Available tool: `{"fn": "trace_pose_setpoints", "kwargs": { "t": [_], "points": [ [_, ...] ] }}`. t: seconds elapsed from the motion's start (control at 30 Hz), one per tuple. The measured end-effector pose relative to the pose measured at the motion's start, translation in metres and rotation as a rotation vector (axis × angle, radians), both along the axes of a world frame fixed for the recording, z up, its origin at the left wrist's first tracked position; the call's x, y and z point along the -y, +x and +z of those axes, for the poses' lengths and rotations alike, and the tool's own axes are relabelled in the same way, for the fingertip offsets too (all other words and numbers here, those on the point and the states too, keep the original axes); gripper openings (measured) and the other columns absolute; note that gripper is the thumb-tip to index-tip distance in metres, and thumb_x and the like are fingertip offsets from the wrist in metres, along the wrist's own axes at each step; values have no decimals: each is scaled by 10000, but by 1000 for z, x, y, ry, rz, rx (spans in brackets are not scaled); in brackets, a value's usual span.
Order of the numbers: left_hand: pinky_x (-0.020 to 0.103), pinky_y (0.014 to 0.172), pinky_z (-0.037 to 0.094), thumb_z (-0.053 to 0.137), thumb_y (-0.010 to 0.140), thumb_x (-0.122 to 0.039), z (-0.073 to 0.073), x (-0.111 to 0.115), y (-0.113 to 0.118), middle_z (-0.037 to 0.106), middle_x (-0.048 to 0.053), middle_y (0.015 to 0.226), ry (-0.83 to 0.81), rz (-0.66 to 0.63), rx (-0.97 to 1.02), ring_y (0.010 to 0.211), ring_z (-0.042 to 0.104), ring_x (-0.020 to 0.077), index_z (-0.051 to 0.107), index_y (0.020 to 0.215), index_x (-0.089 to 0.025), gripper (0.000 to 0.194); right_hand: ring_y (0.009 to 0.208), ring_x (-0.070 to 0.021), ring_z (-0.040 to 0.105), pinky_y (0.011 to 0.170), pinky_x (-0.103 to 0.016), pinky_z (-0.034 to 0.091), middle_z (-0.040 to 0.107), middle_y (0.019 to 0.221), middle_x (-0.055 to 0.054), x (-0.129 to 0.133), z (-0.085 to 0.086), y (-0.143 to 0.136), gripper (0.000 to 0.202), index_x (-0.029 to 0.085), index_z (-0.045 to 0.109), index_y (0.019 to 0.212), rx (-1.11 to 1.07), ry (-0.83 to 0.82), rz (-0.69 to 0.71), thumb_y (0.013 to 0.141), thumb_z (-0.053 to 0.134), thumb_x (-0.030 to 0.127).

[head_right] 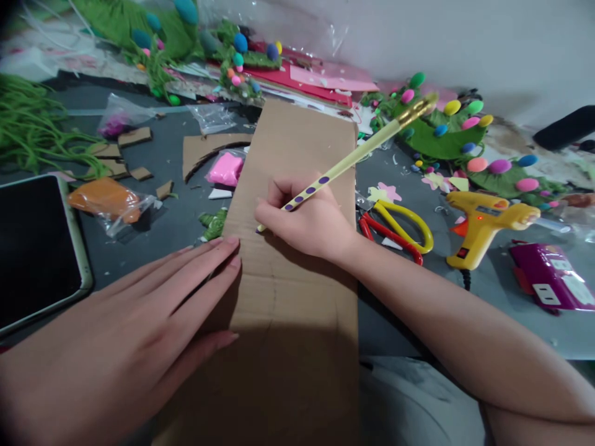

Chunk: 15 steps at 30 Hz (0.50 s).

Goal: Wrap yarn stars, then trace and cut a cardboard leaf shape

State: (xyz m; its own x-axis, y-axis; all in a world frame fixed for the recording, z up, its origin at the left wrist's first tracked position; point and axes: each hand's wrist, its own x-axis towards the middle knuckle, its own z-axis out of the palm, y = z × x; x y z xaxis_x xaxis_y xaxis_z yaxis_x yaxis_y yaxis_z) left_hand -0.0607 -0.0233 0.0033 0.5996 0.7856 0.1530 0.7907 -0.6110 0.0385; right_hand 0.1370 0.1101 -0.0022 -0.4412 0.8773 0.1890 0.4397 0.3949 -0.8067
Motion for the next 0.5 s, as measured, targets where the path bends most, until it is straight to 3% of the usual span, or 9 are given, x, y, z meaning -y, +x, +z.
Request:
{"fn": "trace_pose_setpoints", "kwargs": {
  "t": [0.07, 0.23, 0.4, 0.5],
  "points": [
    [567, 1052, 557, 585, 928, -354, -1, 0, 0, 564, 243, 1490, 2, 2, -2, 1318, 586, 387, 558, 1396, -30, 570, 525, -120, 543, 502, -267, 383, 596, 524, 4, -1, 0, 1, 338, 200, 518, 534, 2, 30, -11, 810, 705, 146],
    [558, 1039, 570, 571, 931, -350, -1, -1, -1, 575, 247, 1478, 8, -6, -15, 1306, 601, 381, 569, 1384, -33, 553, 537, -146, 602, 502, -275, 432, 630, 550, -6, -1, 1, 1, 324, 210, 526, 579, -85, -103, -5, 852, 699, 213],
    [576, 983, 599, 565, 933, -357, -3, -2, -3, 564, 254, 1487, 3, -3, -9, 1289, 613, 402, 566, 1392, -31, 564, 515, -131, 528, 479, -286, 387, 557, 507, 3, -4, 1, 8, 405, 224, 435, 507, -37, 24, -40, 789, 703, 113],
    [580, 978, 597, 541, 949, -355, -4, -2, -5, 552, 254, 1500, 10, -20, -9, 1293, 607, 406, 558, 1403, -34, 556, 489, -128, 520, 468, -286, 396, 554, 497, 1, -8, 6, 18, 411, 226, 437, 527, -84, 4, -104, 832, 706, 167]
  ]
}}
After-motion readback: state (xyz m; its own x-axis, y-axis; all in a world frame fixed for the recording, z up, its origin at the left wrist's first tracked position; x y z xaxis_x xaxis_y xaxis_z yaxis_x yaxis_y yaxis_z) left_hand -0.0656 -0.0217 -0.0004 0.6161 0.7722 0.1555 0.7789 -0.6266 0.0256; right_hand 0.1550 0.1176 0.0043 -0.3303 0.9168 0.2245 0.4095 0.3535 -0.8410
